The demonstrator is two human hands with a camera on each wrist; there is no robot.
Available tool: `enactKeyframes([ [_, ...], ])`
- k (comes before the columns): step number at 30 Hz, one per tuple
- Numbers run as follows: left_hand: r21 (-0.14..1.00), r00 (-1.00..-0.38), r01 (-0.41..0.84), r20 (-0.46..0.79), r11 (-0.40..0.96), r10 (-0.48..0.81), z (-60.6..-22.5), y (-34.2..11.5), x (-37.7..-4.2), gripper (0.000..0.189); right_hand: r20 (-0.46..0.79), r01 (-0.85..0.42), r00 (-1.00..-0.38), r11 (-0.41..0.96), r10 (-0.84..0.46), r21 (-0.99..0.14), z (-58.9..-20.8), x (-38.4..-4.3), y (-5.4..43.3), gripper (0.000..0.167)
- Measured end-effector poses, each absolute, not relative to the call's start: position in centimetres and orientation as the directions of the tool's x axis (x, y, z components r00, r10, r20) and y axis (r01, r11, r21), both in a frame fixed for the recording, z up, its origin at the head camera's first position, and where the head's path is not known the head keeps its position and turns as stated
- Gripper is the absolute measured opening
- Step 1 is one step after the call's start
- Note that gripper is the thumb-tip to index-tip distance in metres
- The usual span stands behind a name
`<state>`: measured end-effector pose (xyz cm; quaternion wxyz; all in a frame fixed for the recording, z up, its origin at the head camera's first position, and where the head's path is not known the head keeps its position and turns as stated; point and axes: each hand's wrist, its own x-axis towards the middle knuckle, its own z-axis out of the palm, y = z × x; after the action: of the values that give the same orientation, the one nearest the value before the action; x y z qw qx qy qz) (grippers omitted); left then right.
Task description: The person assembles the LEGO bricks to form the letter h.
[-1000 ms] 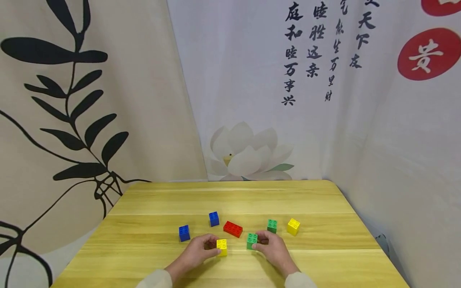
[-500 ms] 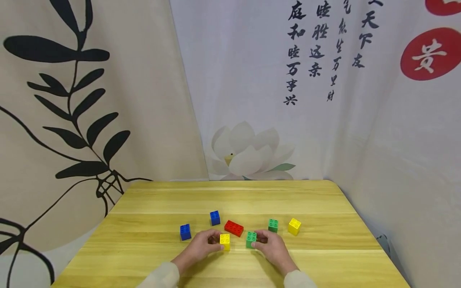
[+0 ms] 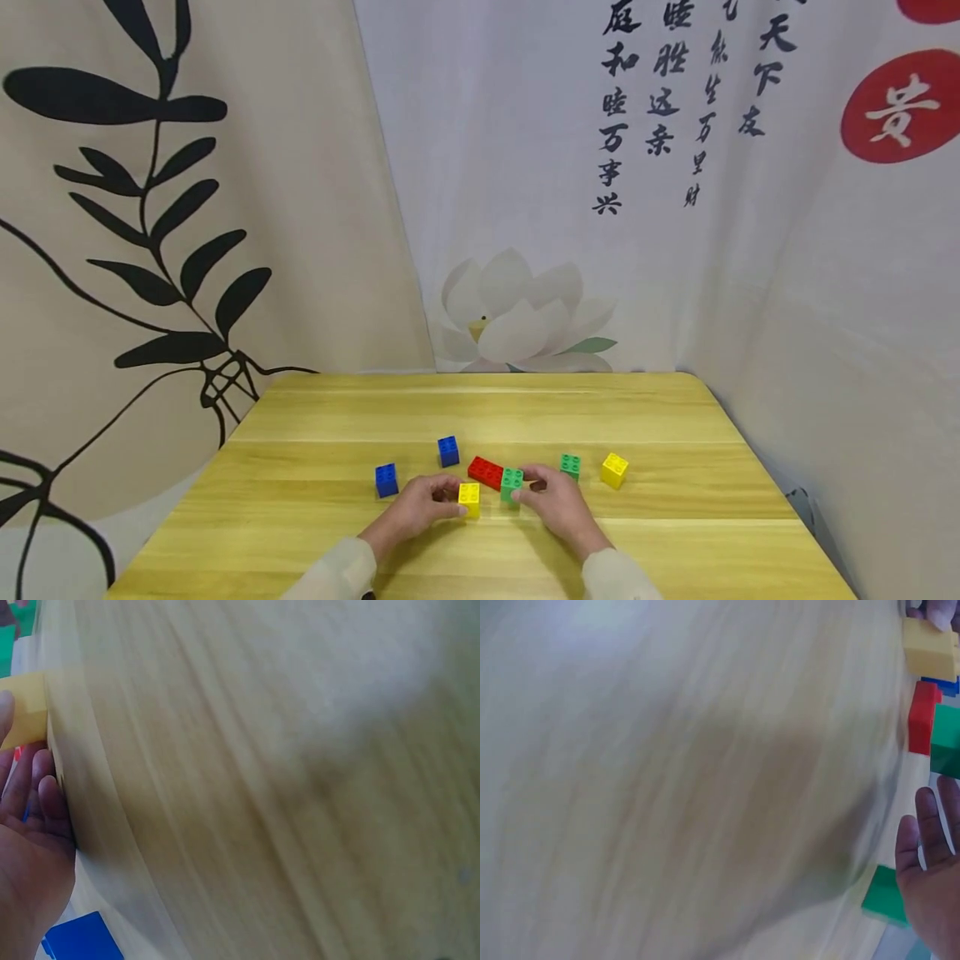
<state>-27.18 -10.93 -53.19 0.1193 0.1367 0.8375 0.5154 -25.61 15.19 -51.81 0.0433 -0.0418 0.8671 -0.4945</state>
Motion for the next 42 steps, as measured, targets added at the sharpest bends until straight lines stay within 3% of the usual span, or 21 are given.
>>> enactKeyframes([
  [26, 0.907, -0.932, 0.126, -0.029, 0.401, 0.36, -53.6, -11.3, -27.3, 0.031, 0.092, -0.198, -0.964, 0.447, -0.248, -0.872, -49.9, -26.2, 10.5, 0.042],
  [34, 0.901, -0.933, 0.136, -0.024, 0.413, 0.36, -53.5, -11.3, -27.3, 0.034, 0.079, -0.197, -0.959, 0.443, -0.271, -0.875, -50.4, -26.3, 9.9, 0.042],
  [42, 0.9, -0.928, 0.154, -0.009, 0.407, 0.372, -53.7, -11.3, -27.4, 0.025, 0.065, -0.201, -0.951, 0.444, -0.302, -0.873, -50.3, -26.2, 9.6, 0.039],
])
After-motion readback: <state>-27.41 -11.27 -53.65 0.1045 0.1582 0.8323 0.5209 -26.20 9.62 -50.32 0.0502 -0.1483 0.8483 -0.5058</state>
